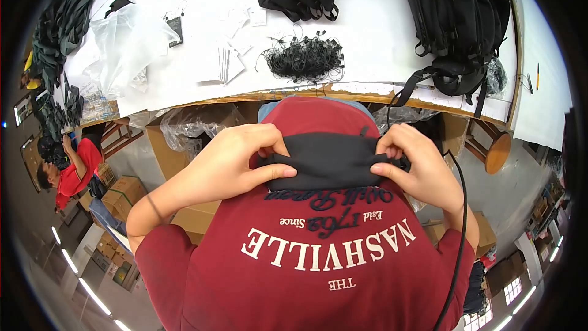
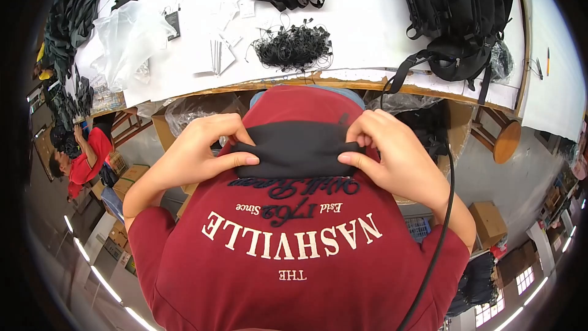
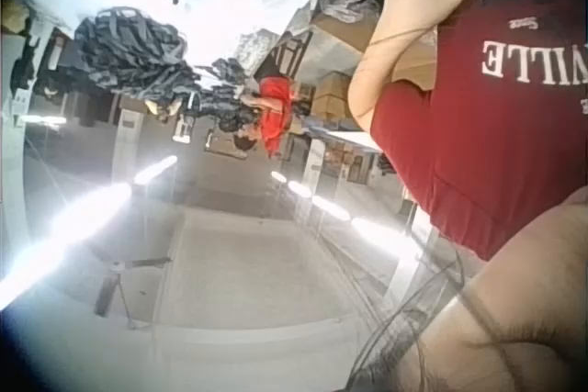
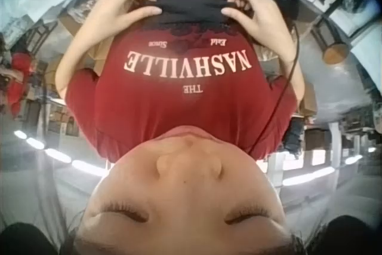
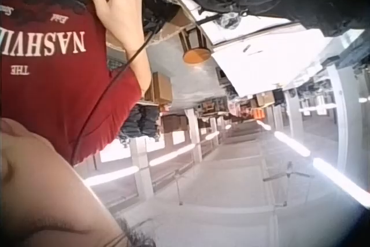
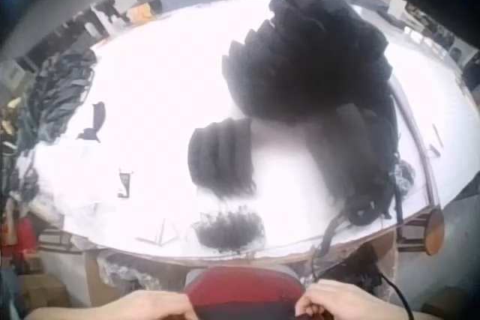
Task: The recorder is sorting and stacking black fabric pouch covers on a workbench.
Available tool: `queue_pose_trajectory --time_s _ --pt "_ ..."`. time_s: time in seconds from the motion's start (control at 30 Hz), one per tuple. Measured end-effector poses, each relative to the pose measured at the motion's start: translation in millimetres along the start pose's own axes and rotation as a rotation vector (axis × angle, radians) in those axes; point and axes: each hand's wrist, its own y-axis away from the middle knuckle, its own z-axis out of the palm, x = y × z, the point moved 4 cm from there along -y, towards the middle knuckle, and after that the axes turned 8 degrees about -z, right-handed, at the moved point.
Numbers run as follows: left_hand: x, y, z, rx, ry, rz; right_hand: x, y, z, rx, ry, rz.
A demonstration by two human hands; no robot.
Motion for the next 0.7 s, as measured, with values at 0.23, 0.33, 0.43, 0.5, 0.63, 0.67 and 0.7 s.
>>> queue_pose_trajectory --time_s 0.23,0.33,0.43,0.5,0.63,0.67,0.7 --pt "-21.9 0.0 -11.7 0.013 0.214 -0.122 10.2 -1.0 4.5 0.138 -0.181 -0.035" --pt "-23.1 0.1 -12.0 0.054 0.132 -0.064 13.2 -3.5 7.6 0.114 -0.180 -0.047" --pt "-15.5 -1.1 -10.6 0.041 0.029 0.014 6.6 -11.5 7.7 0.039 -0.135 -0.083" --pt "-6.5 -8.7 -9.9 -0.020 -0.039 0.056 -0.8 -16.6 9.2 -0.021 -0.108 -0.093" --pt "15.2 -20.7 6.3 -0.006 -0.292 0.265 -11.8 -29.1 16.2 -0.269 0.061 -0.176" --pt "15.6 -25.6 12.1 -0.072 -0.356 0.312 -12.2 -30.2 18.7 -0.256 0.087 -0.260" --pt "16.4 -28.7 16.9 -0.139 -0.420 0.358 -13.7 -31.5 19.5 -0.242 0.113 -0.344"
